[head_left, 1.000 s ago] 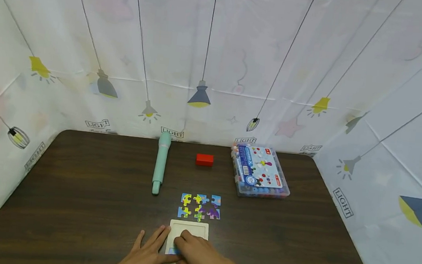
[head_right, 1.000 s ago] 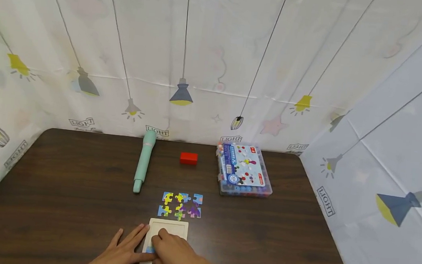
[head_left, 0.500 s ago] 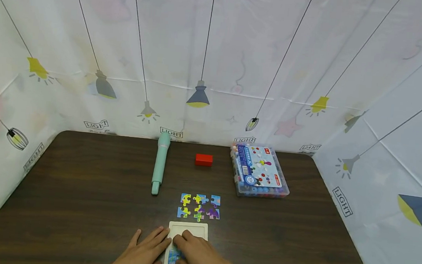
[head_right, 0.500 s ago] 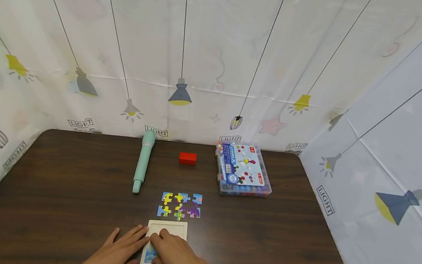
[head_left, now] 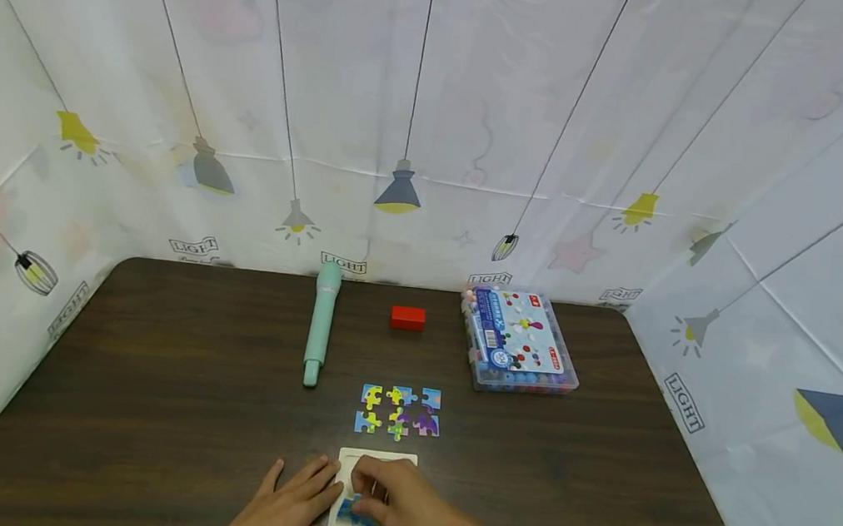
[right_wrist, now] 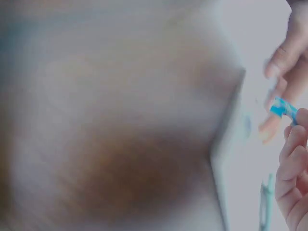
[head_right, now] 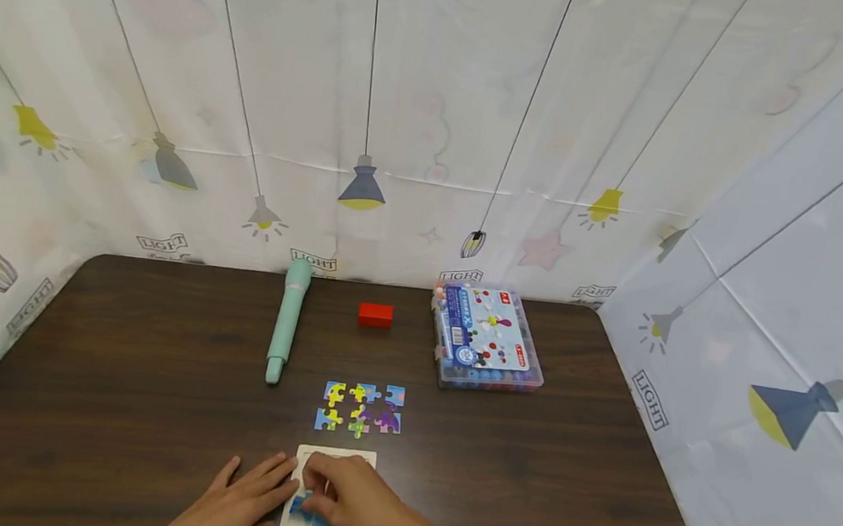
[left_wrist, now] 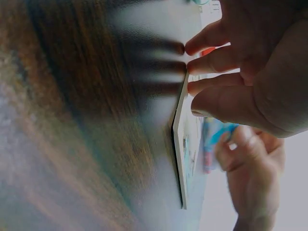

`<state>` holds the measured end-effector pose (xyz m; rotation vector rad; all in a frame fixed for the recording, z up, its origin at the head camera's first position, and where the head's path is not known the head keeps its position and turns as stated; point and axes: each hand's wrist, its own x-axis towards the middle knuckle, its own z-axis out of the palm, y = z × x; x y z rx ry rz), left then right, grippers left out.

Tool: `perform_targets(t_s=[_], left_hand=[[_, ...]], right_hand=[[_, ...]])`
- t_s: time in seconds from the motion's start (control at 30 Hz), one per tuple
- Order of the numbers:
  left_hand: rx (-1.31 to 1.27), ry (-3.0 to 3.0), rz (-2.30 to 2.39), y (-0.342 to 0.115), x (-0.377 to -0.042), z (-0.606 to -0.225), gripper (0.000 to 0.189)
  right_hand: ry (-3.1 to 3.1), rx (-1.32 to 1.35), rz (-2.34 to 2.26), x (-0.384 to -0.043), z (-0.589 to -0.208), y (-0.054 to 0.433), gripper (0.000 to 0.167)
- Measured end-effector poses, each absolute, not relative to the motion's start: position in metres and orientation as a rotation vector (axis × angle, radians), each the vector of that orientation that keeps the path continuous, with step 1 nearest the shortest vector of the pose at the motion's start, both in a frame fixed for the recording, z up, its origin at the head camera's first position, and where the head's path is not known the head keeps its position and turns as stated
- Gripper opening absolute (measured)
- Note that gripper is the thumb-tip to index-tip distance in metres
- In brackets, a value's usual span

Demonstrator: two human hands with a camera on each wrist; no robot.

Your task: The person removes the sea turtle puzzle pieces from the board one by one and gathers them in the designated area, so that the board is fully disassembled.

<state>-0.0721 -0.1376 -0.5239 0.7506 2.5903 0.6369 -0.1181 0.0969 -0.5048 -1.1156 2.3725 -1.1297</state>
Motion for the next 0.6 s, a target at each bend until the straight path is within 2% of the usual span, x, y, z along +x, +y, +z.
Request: perform_targets(t_s=[0.13, 0.3, 0.6], left_hand=[[0.735, 2.58, 0.601, -0.138, -0.072, -0.525, 0.053], [0.74, 2.598, 0.547, -0.138, -0.068, -0.528, 0.054], [0.736, 2.581, 0.571, -0.137, -0.065, -0.529, 0.053]], right_hand=[[2.377, -1.024, -1.184, -0.143, -0.49, 0.099, 0.019], [2.469, -1.008, -1.127, -0.172, -0.492, 0.095, 0.019], [2.59, -1.079, -0.881, -0.182, -0.507, 0.084, 0.018]])
